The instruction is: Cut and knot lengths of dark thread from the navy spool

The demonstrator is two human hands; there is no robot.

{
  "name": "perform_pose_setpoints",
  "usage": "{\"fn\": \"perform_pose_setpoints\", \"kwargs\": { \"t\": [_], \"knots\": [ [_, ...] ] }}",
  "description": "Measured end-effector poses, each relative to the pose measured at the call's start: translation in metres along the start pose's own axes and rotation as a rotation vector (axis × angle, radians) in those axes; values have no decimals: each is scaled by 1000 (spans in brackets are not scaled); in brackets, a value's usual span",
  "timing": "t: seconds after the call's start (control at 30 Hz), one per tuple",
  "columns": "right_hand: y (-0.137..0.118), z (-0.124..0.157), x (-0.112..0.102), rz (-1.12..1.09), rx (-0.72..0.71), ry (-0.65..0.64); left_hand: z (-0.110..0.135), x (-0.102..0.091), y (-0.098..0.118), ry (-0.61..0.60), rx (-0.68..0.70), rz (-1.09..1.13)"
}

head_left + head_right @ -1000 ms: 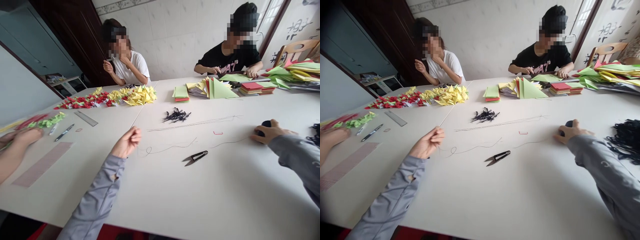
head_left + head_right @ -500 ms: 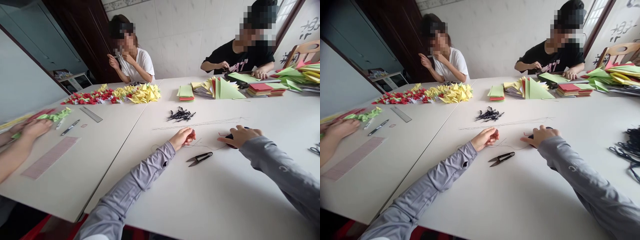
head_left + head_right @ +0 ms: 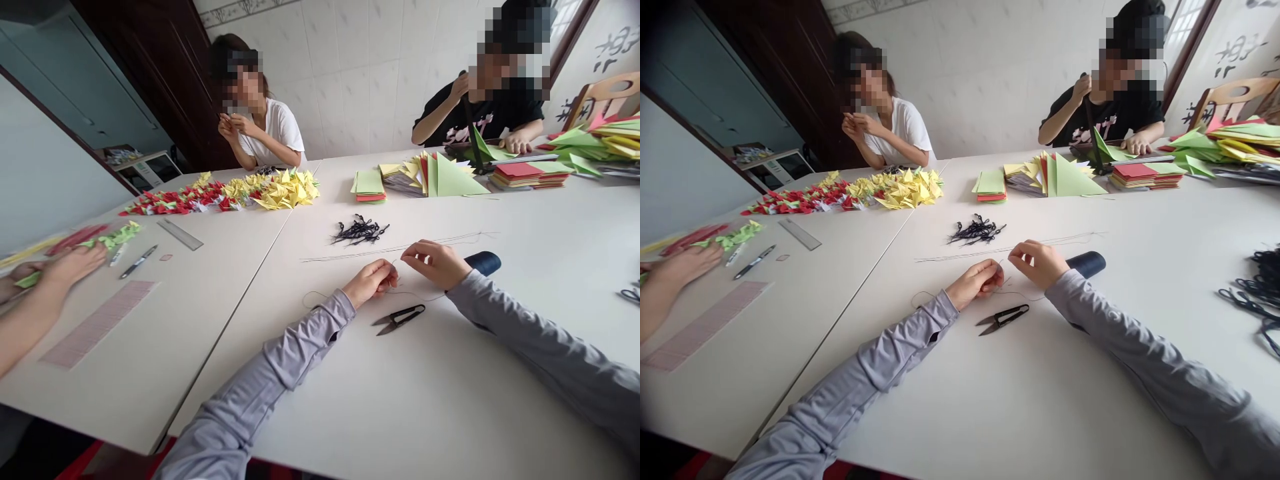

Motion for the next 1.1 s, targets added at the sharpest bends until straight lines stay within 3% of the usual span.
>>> {"fn": "perform_pose_setpoints", "kwargs": {
  "t": [0.23,0.6,0.8,1.1],
  "knots": [
    [-13,4,5,-30,-110,-21,0,2,3,-6,40,-10],
    [-10,4,7,-85,-63,-2,1,3,5,19,30,-9],
    [-17,5,7,-326,35,-49,1,0,9,94,60,19],
    [-8,2,3,-707,199,-58,5,5,13,52,6,54]
  ]
}}
Point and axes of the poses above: each hand's wrist, its own z-axis away from the middle knuckle, its own x-axis out of the palm, y = z × x, the point moved 6 cm from there along -z, towards the middle knuckle, and after that the axes turned 5 degrees about -z, right-handed, at the moved point
